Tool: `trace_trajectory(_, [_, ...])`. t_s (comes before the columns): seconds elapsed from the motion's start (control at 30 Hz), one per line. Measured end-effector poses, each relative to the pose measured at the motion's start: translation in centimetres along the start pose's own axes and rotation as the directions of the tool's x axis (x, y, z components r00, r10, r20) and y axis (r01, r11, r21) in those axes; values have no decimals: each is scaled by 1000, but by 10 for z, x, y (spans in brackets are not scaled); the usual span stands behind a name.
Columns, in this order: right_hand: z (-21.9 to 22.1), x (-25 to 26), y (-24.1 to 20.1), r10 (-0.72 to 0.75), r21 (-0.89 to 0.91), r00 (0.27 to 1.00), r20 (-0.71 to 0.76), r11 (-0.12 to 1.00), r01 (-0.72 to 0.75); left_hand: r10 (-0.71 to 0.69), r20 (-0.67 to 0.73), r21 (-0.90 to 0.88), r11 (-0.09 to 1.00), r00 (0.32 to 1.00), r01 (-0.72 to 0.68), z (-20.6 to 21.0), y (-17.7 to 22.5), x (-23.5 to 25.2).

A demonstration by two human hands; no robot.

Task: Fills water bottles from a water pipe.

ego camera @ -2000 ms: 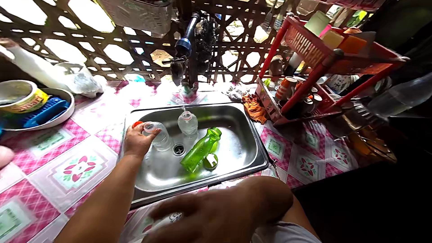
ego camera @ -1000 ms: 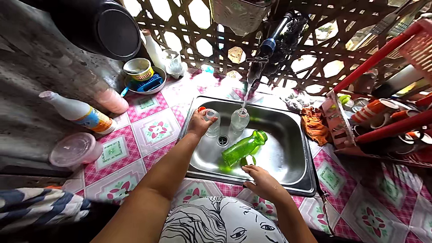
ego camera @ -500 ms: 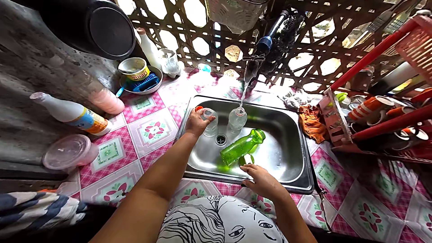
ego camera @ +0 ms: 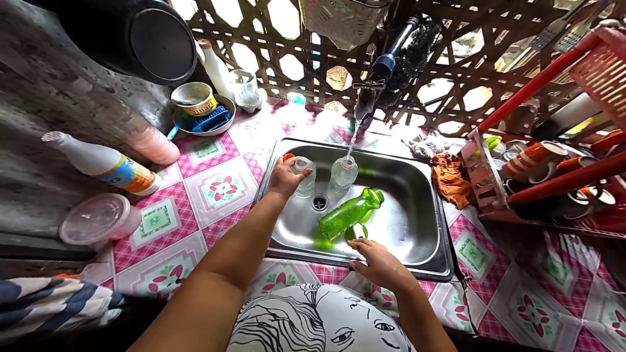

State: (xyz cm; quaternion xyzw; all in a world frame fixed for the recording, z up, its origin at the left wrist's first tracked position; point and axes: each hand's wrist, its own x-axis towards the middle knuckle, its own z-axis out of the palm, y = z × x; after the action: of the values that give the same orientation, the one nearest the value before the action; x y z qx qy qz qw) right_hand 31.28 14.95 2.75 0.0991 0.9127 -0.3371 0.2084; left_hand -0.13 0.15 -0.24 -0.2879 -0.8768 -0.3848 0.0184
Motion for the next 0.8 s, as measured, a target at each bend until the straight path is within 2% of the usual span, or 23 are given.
trace_trajectory(0.23, [0, -2, -3, -2, -11, 1000, -6, 1000, 2, -39, 24, 14, 999, 999, 38, -2, 1, 0])
trace_trajectory(0.8, [3, -3, -6, 23, -17, 1000, -1, 1000, -23, -35, 39, 10, 999, 999, 34, -4, 2, 0])
